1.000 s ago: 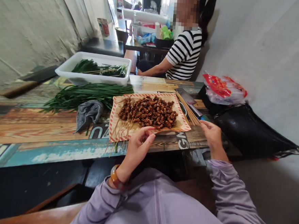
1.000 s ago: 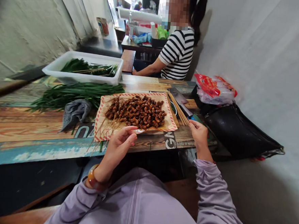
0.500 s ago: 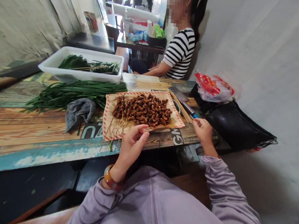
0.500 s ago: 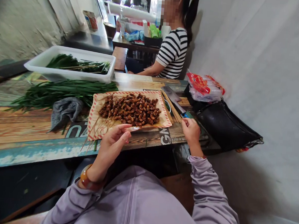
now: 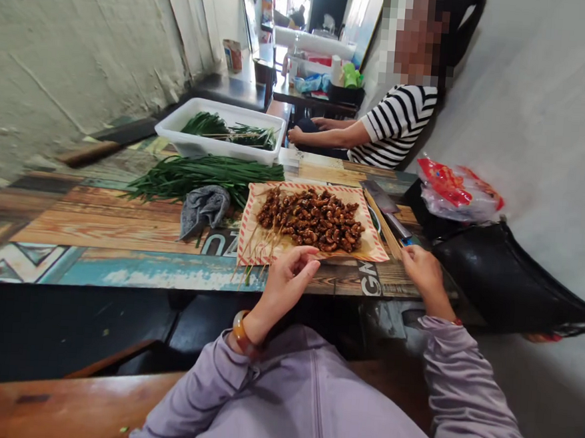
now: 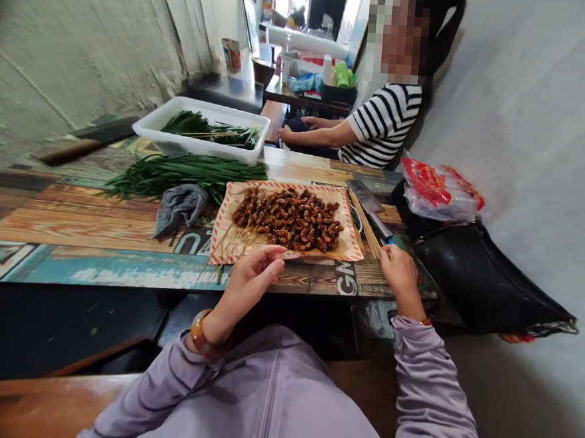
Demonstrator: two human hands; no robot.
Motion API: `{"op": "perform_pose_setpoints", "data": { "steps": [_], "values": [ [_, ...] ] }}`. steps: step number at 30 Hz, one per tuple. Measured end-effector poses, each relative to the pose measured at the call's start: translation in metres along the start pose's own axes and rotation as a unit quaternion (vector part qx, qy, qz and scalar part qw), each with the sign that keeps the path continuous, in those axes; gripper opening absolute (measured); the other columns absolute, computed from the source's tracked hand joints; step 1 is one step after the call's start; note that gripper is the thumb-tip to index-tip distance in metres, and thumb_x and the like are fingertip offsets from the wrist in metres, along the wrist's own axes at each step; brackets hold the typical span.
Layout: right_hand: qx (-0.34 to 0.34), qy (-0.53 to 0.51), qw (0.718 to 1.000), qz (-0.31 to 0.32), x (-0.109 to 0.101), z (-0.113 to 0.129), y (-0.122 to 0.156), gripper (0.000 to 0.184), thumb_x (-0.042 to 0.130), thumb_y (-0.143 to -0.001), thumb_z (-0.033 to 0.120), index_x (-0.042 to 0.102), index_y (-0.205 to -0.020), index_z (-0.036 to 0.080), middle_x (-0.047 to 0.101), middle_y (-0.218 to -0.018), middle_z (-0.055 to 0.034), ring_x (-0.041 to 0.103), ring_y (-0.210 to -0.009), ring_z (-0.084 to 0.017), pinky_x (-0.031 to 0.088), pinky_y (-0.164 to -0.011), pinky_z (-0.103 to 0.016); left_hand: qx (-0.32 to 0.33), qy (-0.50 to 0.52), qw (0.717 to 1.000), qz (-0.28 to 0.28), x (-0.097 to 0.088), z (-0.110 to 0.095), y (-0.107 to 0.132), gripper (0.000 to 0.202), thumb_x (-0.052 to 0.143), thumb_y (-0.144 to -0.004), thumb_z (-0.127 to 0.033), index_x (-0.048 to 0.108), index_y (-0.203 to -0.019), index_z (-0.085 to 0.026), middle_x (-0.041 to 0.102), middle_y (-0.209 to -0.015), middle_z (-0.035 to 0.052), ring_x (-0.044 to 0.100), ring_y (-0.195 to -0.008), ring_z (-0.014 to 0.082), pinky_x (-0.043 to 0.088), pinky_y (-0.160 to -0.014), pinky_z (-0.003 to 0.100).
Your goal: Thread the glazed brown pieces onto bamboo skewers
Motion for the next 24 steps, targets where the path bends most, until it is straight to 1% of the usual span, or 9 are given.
{"op": "perform_pose_setpoints", "data": {
  "steps": [5,7,9,12,15,17,19,22,24],
  "values": [
    [0.005,-0.070,0.996,0.054,0.005,-0.001,0.003,0.041,0.044,-0.084,0.028,0.069,-0.116,0.019,0.073,-0.106,-0.0118,0.067,-0.094,-0.026,0.049,-0.077,-0.032,0.004,0.010,1.000,0.000,-0.005,0.001,0.000,0.030,0.059,-0.086,-0.037,0.063,-0.106,-0.016,0.058,-0.078,0.0014,0.054,-0.067,0.0114,0.044,-0.060,0.023],
    [-0.004,-0.130,0.989,0.065,0.007,0.001,0.003,0.046,0.045,-0.079,0.022,0.067,-0.120,0.018,0.074,-0.101,-0.0098,0.067,-0.089,-0.023,0.049,-0.074,-0.029,0.007,0.012,1.000,-0.003,-0.006,0.002,-0.001,0.031,0.058,-0.087,-0.038,0.062,-0.108,-0.016,0.058,-0.079,0.0015,0.055,-0.068,0.0116,0.044,-0.059,0.023],
    [-0.001,-0.189,0.979,0.080,0.007,0.006,0.004,0.053,0.045,-0.075,0.020,0.065,-0.123,0.015,0.074,-0.082,-0.0068,0.066,-0.076,-0.020,0.048,-0.065,-0.027,0.025,-0.005,1.000,-0.008,-0.003,0.001,-0.005,0.030,0.056,-0.088,-0.037,0.062,-0.108,-0.016,0.059,-0.078,0.0016,0.055,-0.067,0.0117,0.043,-0.060,0.023],
    [0.039,-0.278,0.954,0.107,0.006,0.014,0.009,0.064,0.042,-0.071,0.020,0.056,-0.133,0.008,0.057,-0.048,0.0028,0.051,-0.047,-0.014,0.039,-0.048,-0.023,0.101,-0.090,0.990,0.024,0.021,-0.011,-0.013,0.025,0.055,-0.089,-0.031,0.062,-0.107,-0.017,0.060,-0.080,0.0023,0.055,-0.069,0.0122,0.044,-0.065,0.025],
    [0.052,-0.347,0.932,0.088,-0.005,0.021,0.021,0.067,0.043,-0.068,0.021,0.053,-0.133,0.007,0.049,-0.043,0.0073,0.042,-0.041,-0.011,0.034,-0.045,-0.023,0.189,-0.166,0.956,0.147,0.063,-0.025,-0.016,0.021,0.055,-0.088,-0.026,0.062,-0.106,-0.018,0.062,-0.087,0.0042,0.056,-0.076,0.0142,0.045,-0.071,0.027],
    [0.051,-0.398,0.912,0.080,-0.016,0.022,0.035,0.065,0.045,-0.069,0.022,0.052,-0.132,0.006,0.048,-0.043,0.0084,0.040,-0.042,-0.011,0.033,-0.045,-0.023,0.217,-0.185,0.937,0.204,0.085,-0.030,-0.015,0.023,0.054,-0.088,-0.026,0.061,-0.108,-0.017,0.062,-0.093,0.0060,0.057,-0.078,0.0150,0.046,-0.074,0.028],
    [0.055,-0.452,0.888,0.069,-0.029,0.020,0.053,0.062,0.049,-0.071,0.024,0.051,-0.131,0.006,0.048,-0.045,0.0089,0.041,-0.043,-0.011,0.033,-0.046,-0.023,0.214,-0.184,0.933,0.224,0.097,-0.030,-0.015,0.024,0.054,-0.089,-0.026,0.061,-0.110,-0.017,0.062,-0.097,0.0069,0.058,-0.078,0.0148,0.047,-0.074,0.029],
    [0.062,-0.548,0.833,0.036,-0.047,0.019,0.077,0.054,0.057,-0.078,0.029,0.053,-0.129,0.014,0.057,-0.056,0.0061,0.044,-0.047,-0.010,0.033,-0.047,-0.023,0.180,-0.156,0.949,0.206,0.099,-0.024,-0.018,0.021,0.057,-0.087,-0.027,0.063,-0.105,-0.016,0.063,-0.090,0.0054,0.057,-0.074,0.0142,0.046,-0.070,0.027],
    [0.055,-0.609,0.791,0.003,-0.053,0.027,0.086,0.039,0.061,-0.080,0.031,0.060,-0.118,0.020,0.063,-0.065,0.0031,0.051,-0.056,-0.012,0.038,-0.053,-0.024,0.157,-0.130,0.962,0.179,0.093,-0.021,-0.019,0.021,0.058,-0.086,-0.028,0.064,-0.102,-0.016,0.063,-0.084,0.0043,0.056,-0.071,0.0137,0.045,-0.068,0.026]
  ]
}}
Point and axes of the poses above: each hand's wrist, its own y-axis away from the middle knuckle, its own x-axis out of the palm, z = x × y, the point moved 4 cm from there along -y, towards the middle knuckle
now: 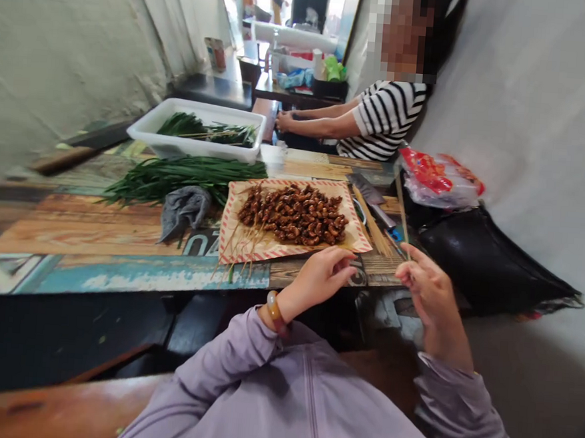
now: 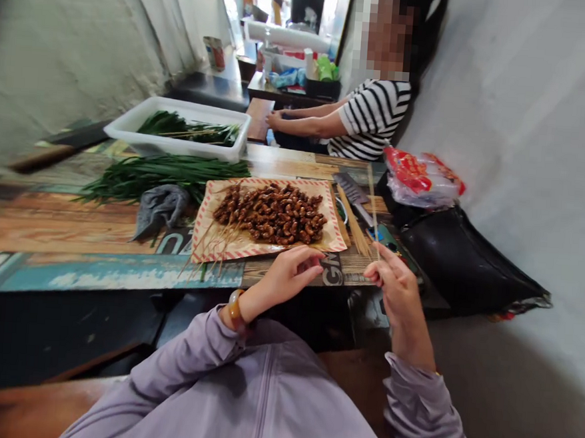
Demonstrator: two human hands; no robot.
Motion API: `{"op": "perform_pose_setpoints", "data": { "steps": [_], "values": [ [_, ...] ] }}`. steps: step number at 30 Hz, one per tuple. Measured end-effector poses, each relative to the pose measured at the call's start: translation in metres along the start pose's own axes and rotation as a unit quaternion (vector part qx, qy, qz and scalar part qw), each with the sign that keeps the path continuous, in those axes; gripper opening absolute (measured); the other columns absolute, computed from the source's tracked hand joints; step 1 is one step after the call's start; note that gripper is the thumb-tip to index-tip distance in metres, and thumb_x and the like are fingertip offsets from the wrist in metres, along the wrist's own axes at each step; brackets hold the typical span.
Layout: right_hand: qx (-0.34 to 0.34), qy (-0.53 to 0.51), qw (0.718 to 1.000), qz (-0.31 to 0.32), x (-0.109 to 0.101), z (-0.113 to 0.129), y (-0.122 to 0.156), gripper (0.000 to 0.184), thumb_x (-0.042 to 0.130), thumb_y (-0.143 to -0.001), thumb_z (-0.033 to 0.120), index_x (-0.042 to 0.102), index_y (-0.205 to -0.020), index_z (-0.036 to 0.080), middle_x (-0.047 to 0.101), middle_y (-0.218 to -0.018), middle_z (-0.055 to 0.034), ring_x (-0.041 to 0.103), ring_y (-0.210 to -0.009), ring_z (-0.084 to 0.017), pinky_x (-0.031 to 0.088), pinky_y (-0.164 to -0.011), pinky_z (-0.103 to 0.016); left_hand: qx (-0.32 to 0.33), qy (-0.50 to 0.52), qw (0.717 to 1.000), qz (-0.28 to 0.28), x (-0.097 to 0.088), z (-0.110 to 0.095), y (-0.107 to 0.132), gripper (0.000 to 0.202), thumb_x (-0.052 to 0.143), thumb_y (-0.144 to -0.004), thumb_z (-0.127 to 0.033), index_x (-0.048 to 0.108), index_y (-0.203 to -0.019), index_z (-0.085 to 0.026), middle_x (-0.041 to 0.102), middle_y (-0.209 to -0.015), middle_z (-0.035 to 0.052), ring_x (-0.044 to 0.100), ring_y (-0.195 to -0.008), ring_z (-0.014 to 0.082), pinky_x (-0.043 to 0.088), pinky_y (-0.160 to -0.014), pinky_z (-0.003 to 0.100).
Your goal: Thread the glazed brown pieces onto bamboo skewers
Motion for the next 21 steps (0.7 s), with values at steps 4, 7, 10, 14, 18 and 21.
{"op": "perform_pose_setpoints", "data": {
  "steps": [4,7,10,14,18,21],
  "values": [
    [-0.024,-0.084,0.996,0.035,0.049,0.006,0.007,0.009,0.064,-0.082,0.029,0.063,-0.089,0.024,0.067,-0.076,0.0000,0.059,-0.071,-0.016,0.045,-0.067,-0.030,-0.036,0.018,0.998,-0.051,-0.013,0.005,0.007,0.023,0.057,-0.087,-0.030,0.064,-0.103,-0.015,0.063,-0.085,0.0049,0.056,-0.074,0.0137,0.045,-0.068,0.026],
    [-0.033,-0.113,0.988,0.096,0.097,0.004,0.012,0.005,0.066,-0.081,0.028,0.063,-0.083,0.024,0.067,-0.093,-0.0019,0.061,-0.087,-0.017,0.046,-0.074,-0.030,-0.060,0.014,0.994,-0.095,-0.026,0.005,0.017,0.027,0.058,-0.086,-0.029,0.062,-0.109,-0.014,0.063,-0.088,0.0055,0.057,-0.077,0.0142,0.045,-0.068,0.026],
    [-0.062,-0.131,0.983,0.114,0.127,-0.001,0.018,0.006,0.069,-0.079,0.025,0.066,-0.084,0.024,0.064,-0.093,0.0003,0.058,-0.089,-0.015,0.046,-0.079,-0.028,-0.079,0.016,0.990,-0.118,-0.038,0.005,0.028,0.027,0.059,-0.086,-0.030,0.062,-0.108,-0.014,0.064,-0.086,0.0050,0.057,-0.075,0.0139,0.044,-0.067,0.025],
    [-0.050,-0.108,0.980,0.157,0.145,-0.010,0.024,0.007,0.068,-0.081,0.028,0.067,-0.086,0.025,0.064,-0.084,0.0010,0.058,-0.080,-0.014,0.047,-0.076,-0.028,-0.101,0.048,0.987,-0.115,-0.049,0.004,0.037,0.021,0.054,-0.089,-0.032,0.066,-0.090,-0.015,0.065,-0.079,0.0040,0.057,-0.070,0.0133,0.044,-0.066,0.025],
    [-0.043,-0.108,0.980,0.160,0.148,-0.011,0.027,0.008,0.069,-0.080,0.030,0.067,-0.086,0.025,0.065,-0.085,0.0007,0.060,-0.080,-0.015,0.049,-0.075,-0.029,-0.076,0.035,0.991,-0.104,-0.054,0.003,0.039,0.016,0.056,-0.088,-0.029,0.065,-0.086,-0.015,0.066,-0.081,0.0040,0.058,-0.075,0.0142,0.044,-0.070,0.026],
    [-0.046,-0.098,0.982,0.157,0.149,-0.010,0.025,0.009,0.070,-0.080,0.031,0.068,-0.087,0.025,0.066,-0.086,-0.0003,0.060,-0.081,-0.016,0.050,-0.076,-0.030,-0.051,-0.017,0.995,-0.088,-0.058,0.003,0.039,0.014,0.057,-0.087,-0.028,0.064,-0.084,-0.016,0.064,-0.080,0.0038,0.056,-0.075,0.0145,0.043,-0.071,0.027]
  ]
}}
Point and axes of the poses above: each hand's wrist, its own y-axis away from the middle knuckle, its own x-axis out of the palm, z = x × y, the point moved 4 cm from there along -y, towards the middle knuckle
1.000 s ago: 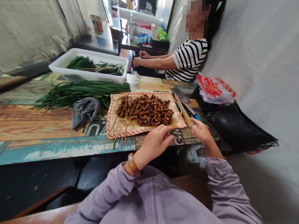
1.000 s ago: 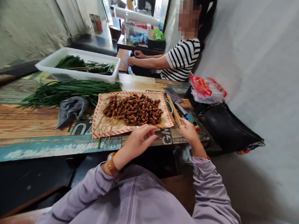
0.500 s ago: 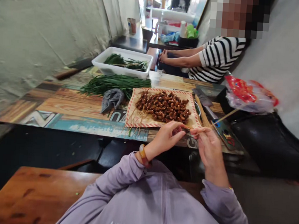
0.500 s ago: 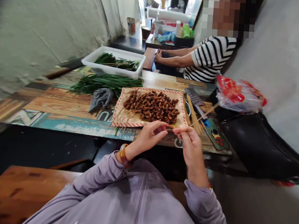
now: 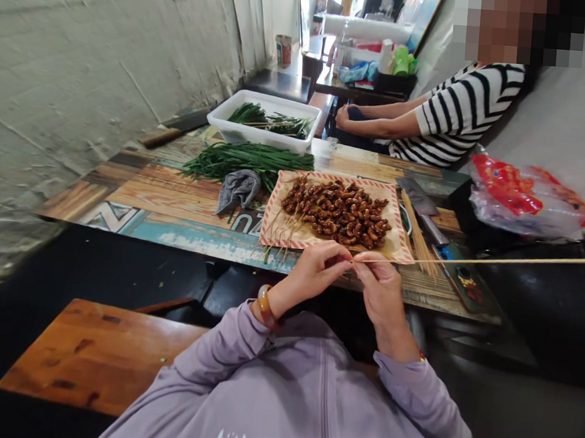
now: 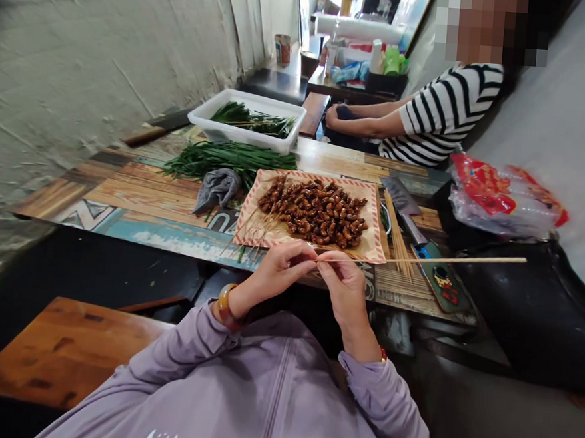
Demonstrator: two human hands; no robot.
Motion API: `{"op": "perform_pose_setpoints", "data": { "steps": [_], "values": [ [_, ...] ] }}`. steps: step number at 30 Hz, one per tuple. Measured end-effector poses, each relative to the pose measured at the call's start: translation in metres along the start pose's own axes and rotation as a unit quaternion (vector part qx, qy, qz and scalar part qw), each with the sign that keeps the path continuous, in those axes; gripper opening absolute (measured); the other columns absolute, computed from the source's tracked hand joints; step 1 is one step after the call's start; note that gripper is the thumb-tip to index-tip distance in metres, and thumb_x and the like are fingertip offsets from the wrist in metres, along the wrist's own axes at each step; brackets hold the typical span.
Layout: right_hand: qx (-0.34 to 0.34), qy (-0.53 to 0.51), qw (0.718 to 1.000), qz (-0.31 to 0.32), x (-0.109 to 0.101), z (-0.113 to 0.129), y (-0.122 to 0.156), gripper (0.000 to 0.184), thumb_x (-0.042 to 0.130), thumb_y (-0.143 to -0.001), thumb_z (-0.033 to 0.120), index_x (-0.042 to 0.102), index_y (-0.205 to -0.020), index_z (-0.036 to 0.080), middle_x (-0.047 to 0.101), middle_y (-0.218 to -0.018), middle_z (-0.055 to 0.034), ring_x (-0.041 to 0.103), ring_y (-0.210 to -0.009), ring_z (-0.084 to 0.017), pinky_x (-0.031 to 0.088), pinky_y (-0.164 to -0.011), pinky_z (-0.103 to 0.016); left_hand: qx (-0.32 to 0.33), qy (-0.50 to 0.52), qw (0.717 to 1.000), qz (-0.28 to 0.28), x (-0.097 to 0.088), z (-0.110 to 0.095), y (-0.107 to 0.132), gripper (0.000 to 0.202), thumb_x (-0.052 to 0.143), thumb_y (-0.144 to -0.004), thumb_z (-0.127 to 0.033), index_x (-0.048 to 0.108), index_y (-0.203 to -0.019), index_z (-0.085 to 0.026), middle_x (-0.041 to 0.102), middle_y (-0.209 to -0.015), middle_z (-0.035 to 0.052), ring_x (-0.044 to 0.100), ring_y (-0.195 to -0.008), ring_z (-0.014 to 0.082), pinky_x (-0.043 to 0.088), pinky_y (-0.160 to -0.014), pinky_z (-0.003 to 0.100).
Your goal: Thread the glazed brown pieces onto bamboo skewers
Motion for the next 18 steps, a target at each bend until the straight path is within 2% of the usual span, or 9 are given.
{"op": "perform_pose_setpoints", "data": {
  "steps": [6,9,13,15,18],
  "values": [
    [-0.006,0.040,0.997,0.067,0.003,0.003,-0.004,0.007,0.070,-0.079,0.032,0.070,-0.082,0.025,0.066,-0.084,-0.0008,0.060,-0.079,-0.016,0.050,-0.071,-0.028,0.069,-0.148,0.985,0.058,-0.009,-0.001,0.007,0.023,0.043,-0.095,-0.028,0.063,-0.089,-0.017,0.059,-0.085,0.0059,0.055,-0.080,0.0151,0.041,-0.070,0.026],
    [0.060,0.024,0.991,0.118,0.001,0.001,-0.002,0.008,0.072,-0.078,0.031,0.071,-0.082,0.024,0.067,-0.082,-0.0008,0.061,-0.075,-0.014,0.049,-0.066,-0.025,0.080,-0.254,0.962,0.058,-0.015,-0.001,0.009,0.029,0.036,-0.098,-0.028,0.062,-0.087,-0.017,0.056,-0.085,0.0056,0.053,-0.079,0.0149,0.040,-0.070,0.027],
    [0.168,-0.060,0.972,0.154,-0.006,0.002,0.003,0.018,0.069,-0.080,0.037,0.073,-0.086,0.021,0.070,-0.079,-0.0041,0.061,-0.066,-0.013,0.047,-0.054,-0.023,0.085,-0.383,0.917,0.069,-0.023,0.001,0.006,0.027,0.035,-0.097,-0.022,0.061,-0.091,-0.017,0.054,-0.086,0.0059,0.050,-0.077,0.0158,0.038,-0.068,0.028],
    [0.195,-0.078,0.962,0.174,-0.008,0.004,0.005,0.025,0.068,-0.079,0.042,0.073,-0.090,0.020,0.071,-0.081,-0.0060,0.058,-0.059,-0.012,0.042,-0.045,-0.022,0.088,-0.409,0.905,0.074,-0.027,0.001,0.003,0.026,0.036,-0.096,-0.021,0.061,-0.094,-0.018,0.054,-0.088,0.0063,0.049,-0.078,0.0165,0.039,-0.069,0.029],
    [0.214,-0.046,0.958,0.187,-0.008,0.002,0.007,0.024,0.070,-0.077,0.039,0.072,-0.090,0.020,0.070,-0.080,-0.0041,0.046,-0.046,-0.007,0.029,-0.035,-0.018,0.091,-0.408,0.905,0.077,-0.034,0.004,-0.002,0.026,0.036,-0.096,-0.021,0.061,-0.091,-0.018,0.054,-0.089,0.0068,0.050,-0.080,0.0170,0.039,-0.071,0.030]
  ]
}}
Point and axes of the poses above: each hand's wrist, its own y-axis away from the middle knuckle, its own x-axis out of the palm, z = x × y, the point moved 4 cm from there along -y, towards the middle knuckle
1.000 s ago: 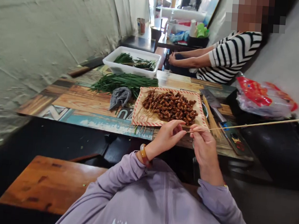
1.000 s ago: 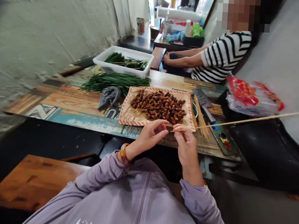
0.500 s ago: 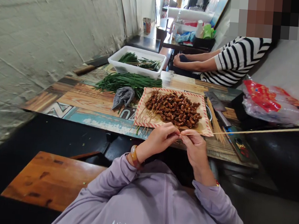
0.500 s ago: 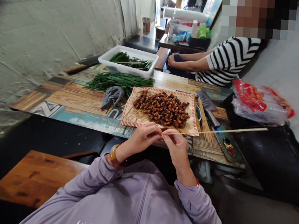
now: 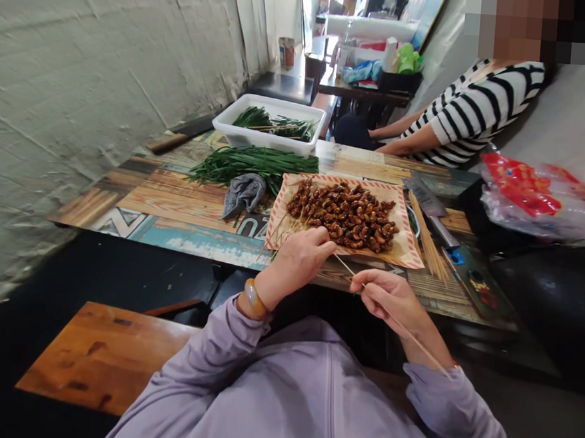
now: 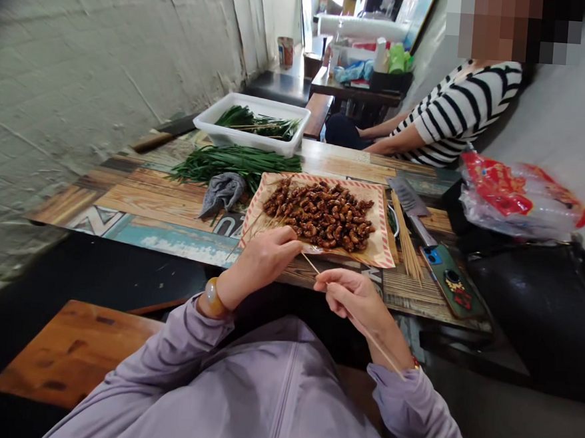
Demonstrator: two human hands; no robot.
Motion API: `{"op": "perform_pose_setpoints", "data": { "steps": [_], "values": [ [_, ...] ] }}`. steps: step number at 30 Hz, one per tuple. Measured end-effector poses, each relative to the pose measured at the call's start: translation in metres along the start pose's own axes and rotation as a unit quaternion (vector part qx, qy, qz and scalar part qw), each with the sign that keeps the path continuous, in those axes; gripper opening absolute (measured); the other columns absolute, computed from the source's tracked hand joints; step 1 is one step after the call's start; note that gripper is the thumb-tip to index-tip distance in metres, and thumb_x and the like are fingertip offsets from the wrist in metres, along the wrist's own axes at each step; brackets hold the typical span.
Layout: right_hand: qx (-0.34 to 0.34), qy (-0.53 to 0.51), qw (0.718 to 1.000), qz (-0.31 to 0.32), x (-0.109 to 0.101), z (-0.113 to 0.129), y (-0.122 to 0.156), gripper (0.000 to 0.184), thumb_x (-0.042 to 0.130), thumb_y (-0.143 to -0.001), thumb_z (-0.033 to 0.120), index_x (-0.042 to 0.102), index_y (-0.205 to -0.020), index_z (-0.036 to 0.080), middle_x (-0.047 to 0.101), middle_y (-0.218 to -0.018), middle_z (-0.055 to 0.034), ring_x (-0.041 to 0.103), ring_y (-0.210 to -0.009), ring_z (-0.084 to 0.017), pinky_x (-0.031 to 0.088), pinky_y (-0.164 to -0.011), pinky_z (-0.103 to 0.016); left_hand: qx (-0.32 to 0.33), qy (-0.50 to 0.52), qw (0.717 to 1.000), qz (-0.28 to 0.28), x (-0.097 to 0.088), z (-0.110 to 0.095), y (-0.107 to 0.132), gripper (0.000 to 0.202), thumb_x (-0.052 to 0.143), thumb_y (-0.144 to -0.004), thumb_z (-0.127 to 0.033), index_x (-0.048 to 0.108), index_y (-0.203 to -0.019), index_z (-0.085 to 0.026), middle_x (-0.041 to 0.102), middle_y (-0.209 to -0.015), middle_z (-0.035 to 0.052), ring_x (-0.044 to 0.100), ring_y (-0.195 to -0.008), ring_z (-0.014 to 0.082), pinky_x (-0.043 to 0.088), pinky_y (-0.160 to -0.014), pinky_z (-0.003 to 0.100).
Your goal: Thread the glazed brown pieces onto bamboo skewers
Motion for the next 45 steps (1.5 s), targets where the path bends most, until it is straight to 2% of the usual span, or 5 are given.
{"op": "perform_pose_setpoints", "data": {
  "steps": [5,12,23,32,45],
  "values": [
    [-0.065,0.047,0.993,-0.088,-0.003,-0.004,-0.011,0.016,0.068,-0.078,0.033,0.067,-0.088,0.021,0.067,-0.073,0.0009,0.042,-0.043,-0.005,0.032,-0.038,-0.018,-0.026,-0.018,0.999,-0.020,-0.006,0.023,-0.008,0.025,0.036,-0.096,-0.022,0.060,-0.102,-0.017,0.060,-0.098,0.0088,0.053,-0.090,0.0197,0.040,-0.082,0.034],
    [-0.151,0.009,0.976,-0.154,-0.009,-0.006,-0.034,0.016,0.066,-0.080,0.031,0.064,-0.092,0.021,0.067,-0.077,0.0013,0.044,-0.044,-0.005,0.033,-0.040,-0.019,-0.017,-0.088,0.995,0.050,-0.002,0.045,-0.015,0.025,0.038,-0.094,-0.021,0.060,-0.083,-0.017,0.061,-0.080,0.0080,0.052,-0.075,0.0204,0.039,-0.077,0.036],
    [-0.202,0.105,0.960,-0.164,-0.008,-0.020,-0.038,0.011,0.061,-0.086,0.030,0.065,-0.092,0.021,0.070,-0.079,0.0002,0.052,-0.048,-0.007,0.043,-0.044,-0.020,-0.090,-0.090,0.991,0.039,0.018,0.055,-0.010,0.023,0.042,-0.089,-0.009,0.062,-0.098,-0.012,0.063,-0.089,0.0108,0.058,-0.086,0.0208,0.044,-0.079,0.033],
    [-0.228,0.107,0.957,-0.142,-0.008,-0.022,-0.036,0.021,0.059,-0.088,0.027,0.064,-0.108,0.022,0.069,-0.081,0.0001,0.054,-0.051,-0.007,0.047,-0.047,-0.019,-0.076,-0.020,0.996,-0.041,-0.019,0.052,-0.019,0.025,0.045,-0.094,-0.027,0.068,-0.103,-0.018,0.068,-0.096,0.0071,0.058,-0.089,0.0193,0.043,-0.086,0.035],
    [-0.234,0.098,0.959,-0.127,-0.008,-0.020,-0.036,0.030,0.056,-0.089,0.025,0.058,-0.119,0.022,0.068,-0.081,0.0013,0.052,-0.050,-0.006,0.046,-0.047,-0.019,-0.080,-0.184,0.976,0.083,0.014,0.050,-0.047,0.016,0.054,-0.084,-0.021,0.068,-0.088,-0.015,0.060,-0.094,0.0125,0.051,-0.094,0.0269,0.038,-0.084,0.041]
  ]
}}
Point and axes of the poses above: each hand's wrist, its own y-axis away from the middle knuckle, its own x-axis out of the palm, z = x × y, the point moved 4 cm from there along -y, towards the middle knuckle
